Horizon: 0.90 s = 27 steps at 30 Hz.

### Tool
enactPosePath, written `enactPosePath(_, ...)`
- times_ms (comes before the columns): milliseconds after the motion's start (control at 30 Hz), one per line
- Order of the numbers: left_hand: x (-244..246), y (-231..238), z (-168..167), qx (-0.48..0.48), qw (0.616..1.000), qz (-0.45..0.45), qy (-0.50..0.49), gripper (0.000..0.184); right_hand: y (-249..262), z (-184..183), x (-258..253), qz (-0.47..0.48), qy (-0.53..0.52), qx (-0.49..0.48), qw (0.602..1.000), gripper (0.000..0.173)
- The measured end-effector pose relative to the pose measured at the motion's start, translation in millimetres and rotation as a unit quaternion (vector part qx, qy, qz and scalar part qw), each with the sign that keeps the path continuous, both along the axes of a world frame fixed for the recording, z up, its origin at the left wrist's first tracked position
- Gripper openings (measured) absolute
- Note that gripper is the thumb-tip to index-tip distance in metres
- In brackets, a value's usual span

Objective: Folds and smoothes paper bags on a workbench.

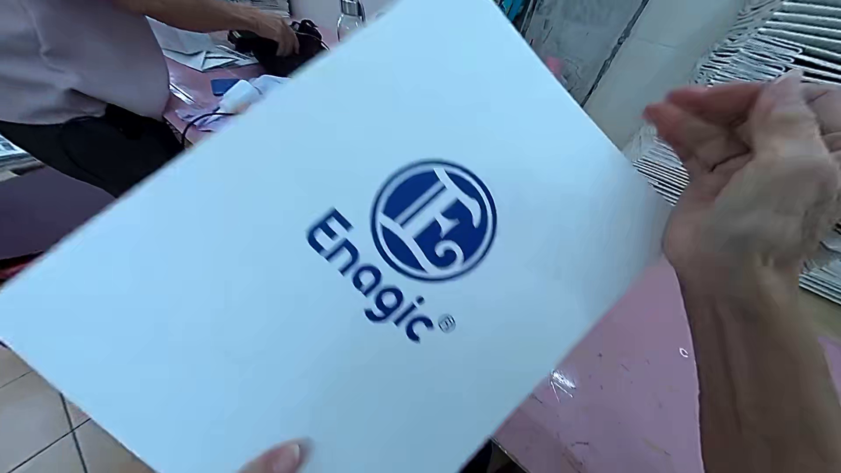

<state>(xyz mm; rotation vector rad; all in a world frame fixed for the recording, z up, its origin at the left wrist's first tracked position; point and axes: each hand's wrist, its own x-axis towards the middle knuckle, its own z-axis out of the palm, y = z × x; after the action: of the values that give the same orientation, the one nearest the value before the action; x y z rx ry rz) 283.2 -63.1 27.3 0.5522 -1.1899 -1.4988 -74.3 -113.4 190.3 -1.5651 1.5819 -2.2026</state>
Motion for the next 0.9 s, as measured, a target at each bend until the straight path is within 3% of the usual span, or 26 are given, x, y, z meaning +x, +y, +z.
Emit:
enactPosePath(67, -4.2, -27.0, 13.7, 0.022, 0.996, 0.090, 0.001, 0.030, -35.4, 2.2, -14.4, -0.008, -0.127, -0.023, 0.992, 0.029)
enactPosePath(133, -13.8, -59.4, 27.0, 0.063, 0.986, 0.152, 0.018, 0.032, -70.0, -11.9, -25.7, -0.020, -0.151, 0.041, 0.988, 0.021)
enactPosePath(200, -21.7, -98.6, 30.5, 0.059, 0.985, 0.148, 0.063, 0.029, -98.3, -33.4, -30.9, -0.026, -0.036, 0.165, 0.985, 0.027)
enactPosePath(333, -49.4, -166.7, 44.8, 0.039, 0.985, 0.007, 0.168, 0.013, -144.1, -55.1, -14.6, 0.032, 0.227, 0.337, 0.913, 0.075)
enactPosePath(433, -82.0, -202.9, 51.7, 0.043, 0.983, -0.028, 0.178, 0.017, -166.9, -51.5, 9.9, 0.011, 0.333, 0.451, 0.828, 0.088)
enactPosePath(500, -106.8, -226.2, 54.2, 0.092, 0.973, -0.035, 0.210, 0.019, -175.9, -46.5, 20.7, -0.016, 0.343, 0.511, 0.788, 0.088)
enactPosePath(533, -118.9, -235.8, 53.8, 0.121, 0.966, -0.036, 0.227, 0.020, -181.3, -49.9, 18.3, -0.025, 0.340, 0.513, 0.787, 0.086)
enactPosePath(767, -175.7, -262.2, 27.8, 0.241, 0.938, -0.026, 0.248, 0.015, -163.7, -81.3, 18.0, -0.055, 0.266, 0.372, 0.887, 0.063)
enactPosePath(900, -174.8, -264.2, 25.3, 0.255, 0.944, 0.015, 0.211, 0.015, -155.9, -76.9, 31.5, -0.078, 0.283, 0.357, 0.887, 0.059)
